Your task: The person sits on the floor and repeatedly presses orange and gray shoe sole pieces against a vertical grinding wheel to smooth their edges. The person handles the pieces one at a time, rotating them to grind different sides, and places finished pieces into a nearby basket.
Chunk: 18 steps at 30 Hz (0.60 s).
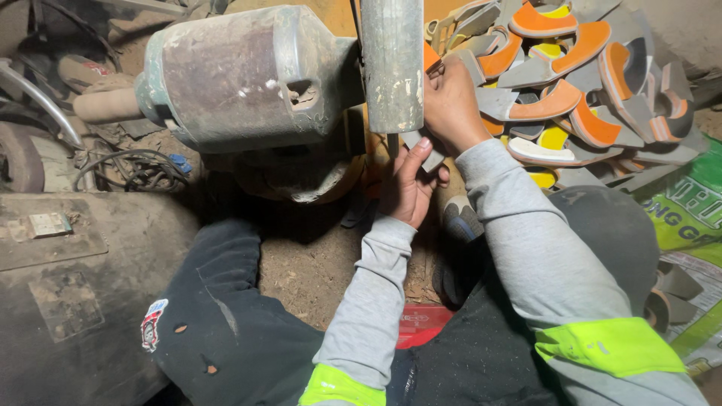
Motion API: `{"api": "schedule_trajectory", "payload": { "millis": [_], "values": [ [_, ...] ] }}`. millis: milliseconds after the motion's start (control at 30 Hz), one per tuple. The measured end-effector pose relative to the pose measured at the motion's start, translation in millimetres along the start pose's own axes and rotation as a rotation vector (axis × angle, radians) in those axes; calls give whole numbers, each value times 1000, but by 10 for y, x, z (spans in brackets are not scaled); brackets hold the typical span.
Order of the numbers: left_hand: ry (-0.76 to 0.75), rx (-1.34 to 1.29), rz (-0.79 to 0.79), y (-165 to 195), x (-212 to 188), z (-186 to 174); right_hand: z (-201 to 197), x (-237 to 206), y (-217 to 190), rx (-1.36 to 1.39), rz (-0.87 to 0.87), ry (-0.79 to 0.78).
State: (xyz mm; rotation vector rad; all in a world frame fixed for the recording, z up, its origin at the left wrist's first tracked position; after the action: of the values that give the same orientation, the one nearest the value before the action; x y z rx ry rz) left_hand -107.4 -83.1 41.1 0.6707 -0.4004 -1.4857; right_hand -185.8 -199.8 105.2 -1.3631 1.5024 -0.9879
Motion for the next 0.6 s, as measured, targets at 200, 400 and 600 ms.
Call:
{"api": "schedule_trajectory", "payload": {
  "millis": [200, 400, 600],
  "values": [
    [15, -206, -37, -314, -277, 78, -155, -173, 7, -210, -108, -136],
    [95, 182, -35, -697, -718, 304, -517, -395, -44, -369, 45, -727],
    [214, 1022, 261, -523, -728, 74, -662, -492, 6, 96, 132, -831]
  ]
}}
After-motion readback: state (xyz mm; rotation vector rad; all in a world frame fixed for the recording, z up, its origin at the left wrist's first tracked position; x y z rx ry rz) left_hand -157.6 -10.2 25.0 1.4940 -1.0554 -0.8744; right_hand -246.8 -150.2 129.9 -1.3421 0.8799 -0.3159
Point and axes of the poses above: each hand's wrist, its own x-axis towards the middle knuckle, its own z-axis out of the palm, y = z × x, the point moved 3 cm from there along x, towards the middle knuckle, and after that the axes turned 11 degrees about z, right-handed, at the moved point
